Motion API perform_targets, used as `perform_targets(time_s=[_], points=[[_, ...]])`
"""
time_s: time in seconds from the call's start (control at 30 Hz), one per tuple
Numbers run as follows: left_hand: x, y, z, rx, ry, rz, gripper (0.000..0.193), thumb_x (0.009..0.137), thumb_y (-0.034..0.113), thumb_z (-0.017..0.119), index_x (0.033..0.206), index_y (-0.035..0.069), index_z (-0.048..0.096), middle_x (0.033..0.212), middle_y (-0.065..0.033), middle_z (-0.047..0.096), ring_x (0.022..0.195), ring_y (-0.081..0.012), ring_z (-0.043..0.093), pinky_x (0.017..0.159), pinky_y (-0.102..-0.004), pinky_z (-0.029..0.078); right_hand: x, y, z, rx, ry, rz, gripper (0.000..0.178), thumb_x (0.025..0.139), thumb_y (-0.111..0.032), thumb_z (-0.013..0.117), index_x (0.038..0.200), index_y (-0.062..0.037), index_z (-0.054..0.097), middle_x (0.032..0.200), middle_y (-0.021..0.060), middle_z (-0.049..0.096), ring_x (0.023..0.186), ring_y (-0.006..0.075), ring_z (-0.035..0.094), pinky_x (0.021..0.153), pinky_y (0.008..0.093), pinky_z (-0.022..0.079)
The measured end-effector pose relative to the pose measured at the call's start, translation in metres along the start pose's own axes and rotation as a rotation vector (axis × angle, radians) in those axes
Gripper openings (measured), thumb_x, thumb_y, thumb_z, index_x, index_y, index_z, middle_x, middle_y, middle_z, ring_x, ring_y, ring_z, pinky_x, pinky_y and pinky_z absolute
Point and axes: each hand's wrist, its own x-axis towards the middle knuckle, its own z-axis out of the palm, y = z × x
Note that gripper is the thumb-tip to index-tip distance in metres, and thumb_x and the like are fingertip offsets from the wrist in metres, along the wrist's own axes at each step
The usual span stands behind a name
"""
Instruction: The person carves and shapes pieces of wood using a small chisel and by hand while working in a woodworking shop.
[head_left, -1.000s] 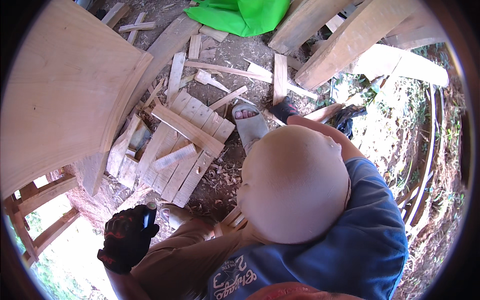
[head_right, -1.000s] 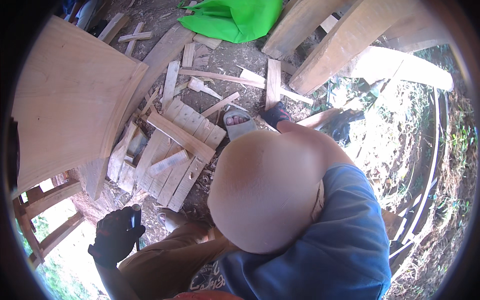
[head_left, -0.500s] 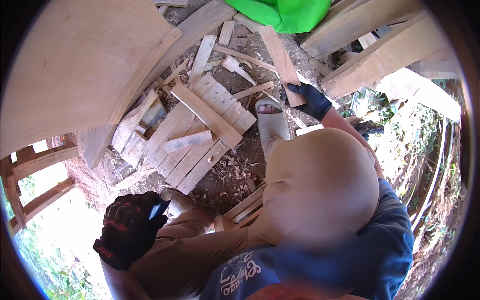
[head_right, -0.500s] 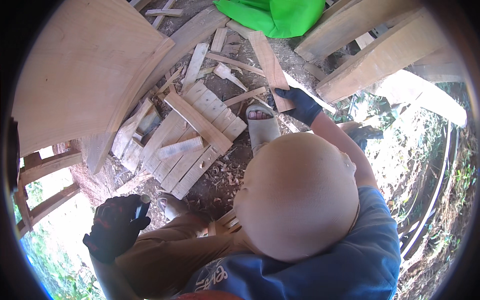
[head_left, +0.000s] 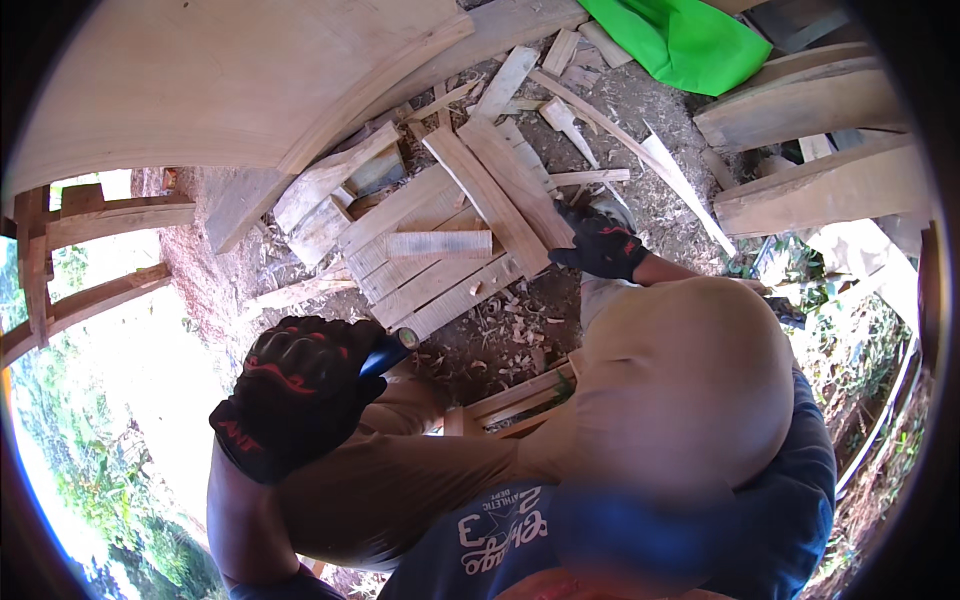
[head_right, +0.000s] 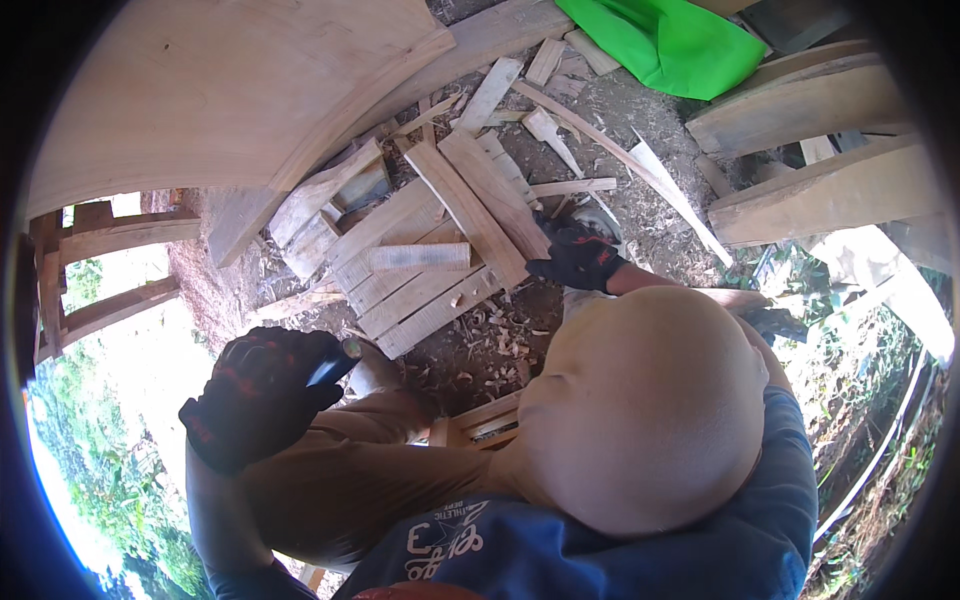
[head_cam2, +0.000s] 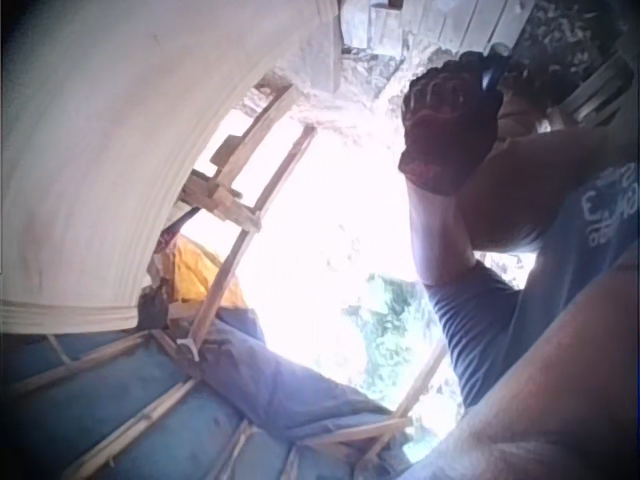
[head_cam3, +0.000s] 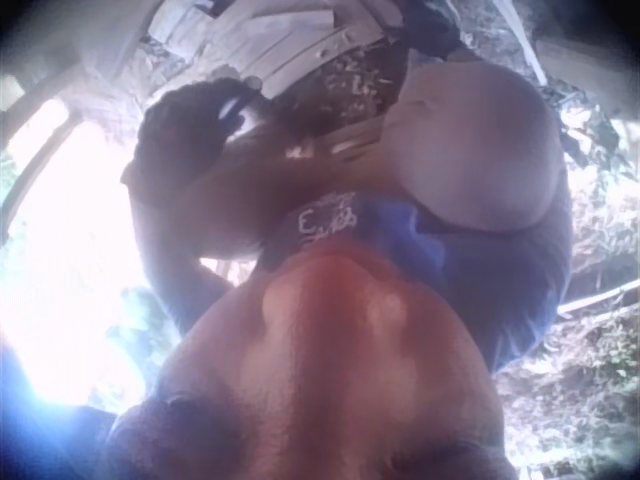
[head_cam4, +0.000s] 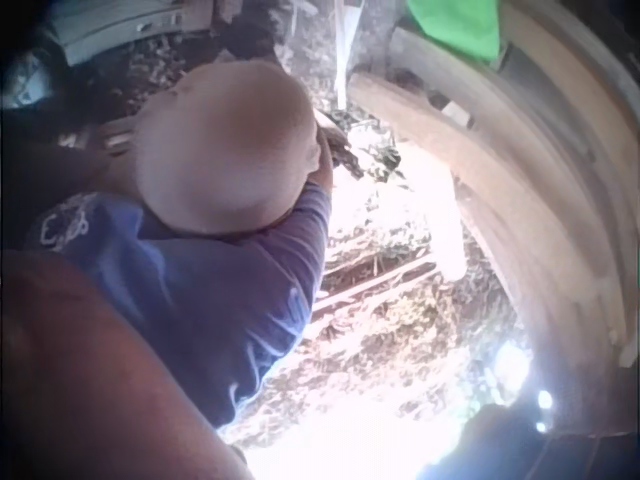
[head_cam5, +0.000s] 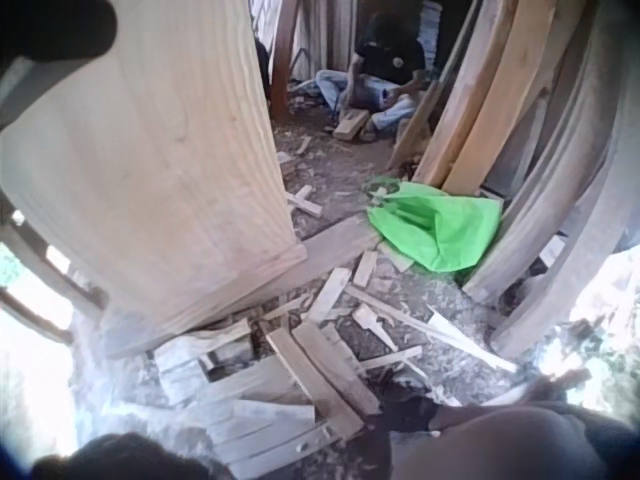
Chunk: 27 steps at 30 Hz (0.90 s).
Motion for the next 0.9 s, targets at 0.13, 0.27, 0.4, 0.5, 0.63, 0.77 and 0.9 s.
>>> perform_targets(time_s=[0.13, 0.27, 0.4, 0.5, 0.63, 0.77, 0.9], points=[[-0.005, -0.004, -0.002, 0.025, -0.069, -0.006, 0.017, 0.097, 0.04, 0.075, 0.1, 0.023, 0.074, 0.088, 0.0077, 0.069, 0.079, -0.0124, 0.067, 0.071, -0.0317, 0.056, 0.01, -0.008, -0.015, 0.056, -0.113, 0.171, 0.097, 0.095, -0.048, 0.069, 0.163, 0.0066, 0.028, 0.113, 0.0303, 0.072, 0.126, 0.0417, 0.062, 0.109, 0.0483, 0.049], [-0.013, -0.012, 0.003, 0.032, -0.026, 0.019, 0.022, 0.099, 0.046, 0.072, 0.105, 0.025, 0.074, 0.094, 0.0105, 0.07, 0.082, -0.0094, 0.066, 0.07, -0.029, 0.054, 0.009, -0.01, -0.011, 0.102, -0.012, 0.098, 0.097, 0.093, -0.047, 0.073, 0.164, 0.0023, 0.03, 0.146, 0.0292, 0.056, 0.135, 0.043, 0.056, 0.115, 0.047, 0.045], [-0.017, -0.017, 0.004, 0.228, 0.023, 0.117, 0.027, 0.098, 0.05, 0.071, 0.107, 0.025, 0.074, 0.097, 0.0121, 0.07, 0.085, -0.0069, 0.066, 0.07, -0.0267, 0.051, 0.006, -0.002, -0.003, -0.133, -0.027, -0.043, 0.102, 0.088, -0.05, 0.079, 0.165, -0.0042, 0.032, 0.159, 0.0259, 0.046, 0.141, 0.0439, 0.051, 0.119, 0.0509, 0.041], [-0.013, -0.017, -0.002, 0.225, -0.065, 0.119, 0.03, 0.098, 0.052, 0.071, 0.11, 0.025, 0.074, 0.1, 0.0116, 0.07, 0.089, -0.0071, 0.066, 0.073, -0.026, 0.052, 0.006, -0.006, -0.004, -0.245, -0.037, -0.089, 0.106, 0.084, -0.052, 0.083, 0.166, -0.0064, 0.032, 0.16, 0.025, 0.045, 0.142, 0.0439, 0.05, 0.12, 0.0528, 0.039], [-0.019, -0.027, 0.002, -0.01, -0.006, 0.078, 0.03, 0.099, 0.049, 0.07, 0.117, 0.026, 0.074, 0.106, 0.0096, 0.07, 0.093, -0.009, 0.066, 0.081, -0.0269, 0.055, 0.01, -0.01, 0.0, -0.263, 0.0, -0.087, 0.111, 0.08, -0.053, 0.085, 0.166, -0.0078, 0.032, 0.16, 0.0244, 0.045, 0.143, 0.0437, 0.049, 0.12, 0.0544, 0.039], [-0.019, -0.026, 0.003, 0.095, -0.072, 0.12, 0.029, 0.1, 0.045, 0.07, 0.122, 0.026, 0.074, 0.111, 0.0078, 0.071, 0.098, -0.0111, 0.067, 0.09, -0.0299, 0.057, 0.013, -0.012, -0.013, -0.253, -0.019, -0.091, 0.111, 0.078, -0.051, 0.087, 0.165, -0.0068, 0.034, 0.158, 0.023, 0.047, 0.144, 0.0423, 0.048, 0.121, 0.0533, 0.038], [-0.022, -0.024, -0.005, 0.047, -0.127, 0.079, 0.03, 0.099, 0.042, 0.072, 0.123, 0.024, 0.074, 0.11, 0.0057, 0.073, 0.102, -0.0147, 0.069, 0.091, -0.0336, 0.058, 0.025, -0.01, -0.005, -0.256, -0.012, -0.135, 0.109, 0.077, -0.052, 0.087, 0.163, -0.0057, 0.037, 0.156, 0.0221, 0.049, 0.143, 0.0416, 0.048, 0.122, 0.053, 0.037]])
